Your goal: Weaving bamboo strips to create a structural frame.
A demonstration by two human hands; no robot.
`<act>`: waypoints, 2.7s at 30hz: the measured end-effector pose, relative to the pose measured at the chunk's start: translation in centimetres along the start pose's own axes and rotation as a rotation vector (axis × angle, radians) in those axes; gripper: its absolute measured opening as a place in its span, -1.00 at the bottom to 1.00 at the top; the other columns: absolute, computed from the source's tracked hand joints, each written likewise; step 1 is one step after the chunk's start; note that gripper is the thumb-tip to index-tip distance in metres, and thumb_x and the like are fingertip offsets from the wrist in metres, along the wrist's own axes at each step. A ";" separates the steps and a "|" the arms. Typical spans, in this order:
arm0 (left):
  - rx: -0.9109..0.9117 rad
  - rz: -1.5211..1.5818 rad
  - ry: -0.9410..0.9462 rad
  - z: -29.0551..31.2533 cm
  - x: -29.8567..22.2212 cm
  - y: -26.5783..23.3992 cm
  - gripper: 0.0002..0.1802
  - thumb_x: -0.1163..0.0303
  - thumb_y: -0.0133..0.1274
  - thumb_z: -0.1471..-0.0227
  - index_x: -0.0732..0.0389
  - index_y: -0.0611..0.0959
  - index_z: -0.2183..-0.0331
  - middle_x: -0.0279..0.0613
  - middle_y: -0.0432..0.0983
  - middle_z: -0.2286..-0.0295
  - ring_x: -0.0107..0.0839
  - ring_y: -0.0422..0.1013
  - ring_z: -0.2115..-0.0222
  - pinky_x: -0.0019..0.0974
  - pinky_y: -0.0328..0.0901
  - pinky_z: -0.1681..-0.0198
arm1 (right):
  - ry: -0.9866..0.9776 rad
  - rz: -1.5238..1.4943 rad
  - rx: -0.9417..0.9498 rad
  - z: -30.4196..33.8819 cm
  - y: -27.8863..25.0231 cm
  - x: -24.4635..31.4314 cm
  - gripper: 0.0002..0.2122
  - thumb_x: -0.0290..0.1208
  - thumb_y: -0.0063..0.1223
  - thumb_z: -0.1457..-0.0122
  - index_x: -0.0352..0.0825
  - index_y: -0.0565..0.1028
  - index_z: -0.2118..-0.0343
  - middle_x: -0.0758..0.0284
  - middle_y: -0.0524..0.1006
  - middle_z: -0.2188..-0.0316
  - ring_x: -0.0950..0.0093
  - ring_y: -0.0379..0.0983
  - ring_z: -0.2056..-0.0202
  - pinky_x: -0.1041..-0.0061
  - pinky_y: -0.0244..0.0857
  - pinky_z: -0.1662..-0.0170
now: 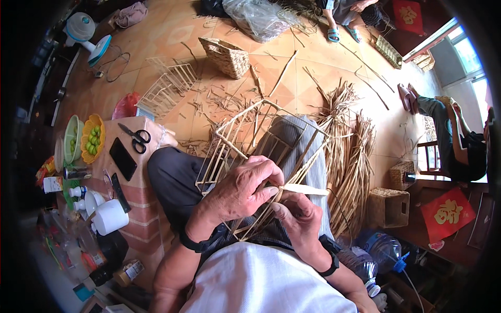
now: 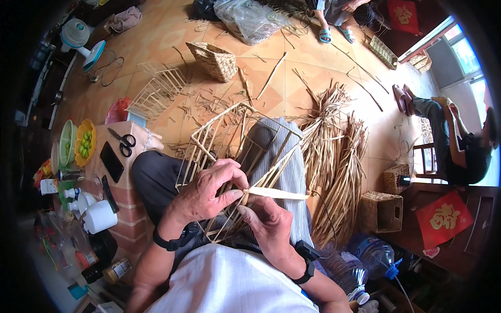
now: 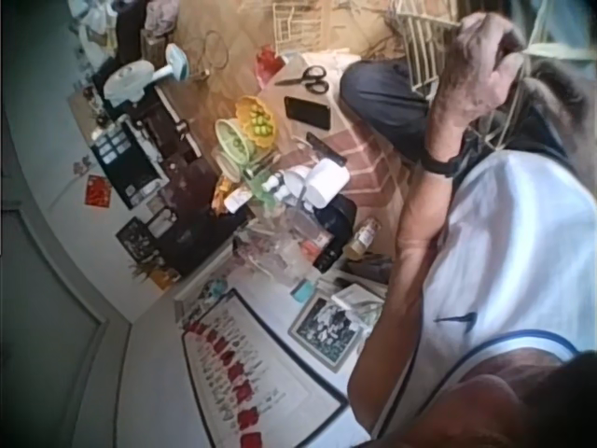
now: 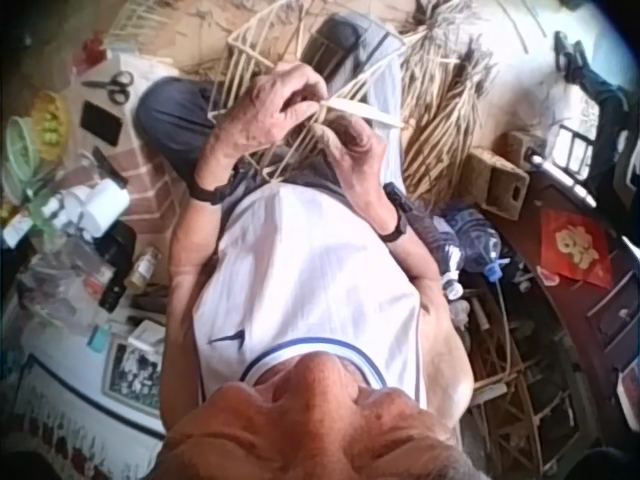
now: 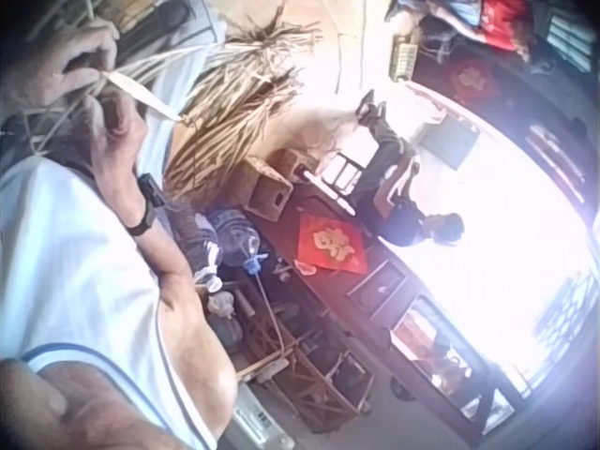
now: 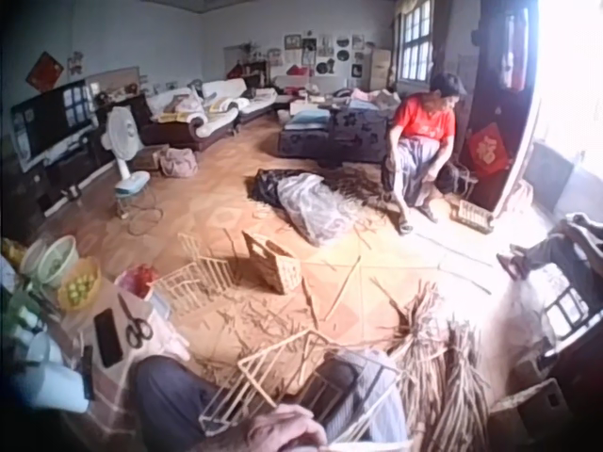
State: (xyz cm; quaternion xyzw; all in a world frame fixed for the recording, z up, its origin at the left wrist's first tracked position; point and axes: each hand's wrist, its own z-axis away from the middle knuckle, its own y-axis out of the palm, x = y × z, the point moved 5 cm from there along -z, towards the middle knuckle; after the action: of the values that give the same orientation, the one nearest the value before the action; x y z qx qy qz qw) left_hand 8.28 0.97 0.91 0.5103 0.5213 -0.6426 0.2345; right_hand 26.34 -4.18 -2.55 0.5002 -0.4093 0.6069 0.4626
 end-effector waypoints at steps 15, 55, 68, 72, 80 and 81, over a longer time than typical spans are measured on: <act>-0.125 0.028 0.065 0.6 0.9 0.5 -0.77 0.43 0.31 -0.06 0.16 0.63 0.22 -0.25 0.63 0.31 -0.17 0.59 0.18 0.03 0.25 -0.36 | 0.362 -0.465 0.177 0.4 0.3 0.4 -0.85 -0.35 0.10 -0.53 -0.30 0.47 0.18 0.46 0.50 0.48 0.76 0.24 0.61 0.72 0.06 0.59; -0.230 -0.201 0.174 -0.2 -2.1 1.6 -0.73 0.56 0.37 0.04 0.23 0.60 0.29 -0.15 0.61 0.36 -0.04 0.59 0.23 0.10 0.43 -0.21 | -0.424 0.733 -0.025 -8.6 -2.8 7.1 -0.81 -0.50 0.43 -0.13 -0.35 0.60 0.25 0.23 0.55 0.33 0.27 0.59 0.34 0.31 0.48 0.27; -0.169 -0.196 0.006 -0.6 -2.7 2.0 -0.63 0.65 0.27 0.01 0.23 0.53 0.14 -0.21 0.60 0.31 -0.12 0.60 0.23 0.12 0.27 -0.35 | -0.350 0.511 0.102 -3.1 -3.2 3.6 -0.59 -0.61 0.50 -0.11 -0.33 0.56 0.00 0.21 0.53 0.27 0.28 0.65 0.34 0.37 0.60 0.29; -0.205 -0.230 0.000 -0.5 -3.0 2.1 -0.64 0.65 0.28 -0.01 0.22 0.55 0.15 -0.21 0.59 0.32 -0.11 0.59 0.25 0.12 0.29 -0.31 | -0.391 0.799 0.099 -2.6 -2.3 3.7 -0.52 -0.50 0.52 -0.03 -0.22 0.56 -0.04 0.26 0.53 0.34 0.21 0.61 0.38 0.25 0.46 0.41; -0.216 -0.195 0.155 0.1 -4.0 2.1 -0.66 0.66 0.28 -0.08 0.22 0.54 0.14 -0.23 0.60 0.31 -0.16 0.61 0.27 0.17 0.34 -0.30 | -0.117 0.565 0.142 -3.5 -2.9 4.5 -0.80 -0.56 0.43 -0.06 -0.35 0.53 0.34 0.18 0.53 0.45 0.16 0.57 0.44 0.29 0.44 0.37; -0.218 -0.200 0.165 0.2 -4.3 1.7 -0.66 0.67 0.28 -0.07 0.22 0.55 0.14 -0.22 0.60 0.31 -0.15 0.61 0.26 0.17 0.34 -0.30 | -0.096 0.550 0.182 -3.8 -2.8 5.1 -0.80 -0.56 0.43 -0.07 -0.37 0.54 0.34 0.18 0.53 0.46 0.18 0.56 0.46 0.30 0.44 0.35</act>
State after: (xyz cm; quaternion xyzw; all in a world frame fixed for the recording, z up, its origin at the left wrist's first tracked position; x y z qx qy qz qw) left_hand 11.22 -0.81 3.98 0.4784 0.6535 -0.5583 0.1799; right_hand 27.83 0.88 1.91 0.4379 -0.4949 0.7194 0.2141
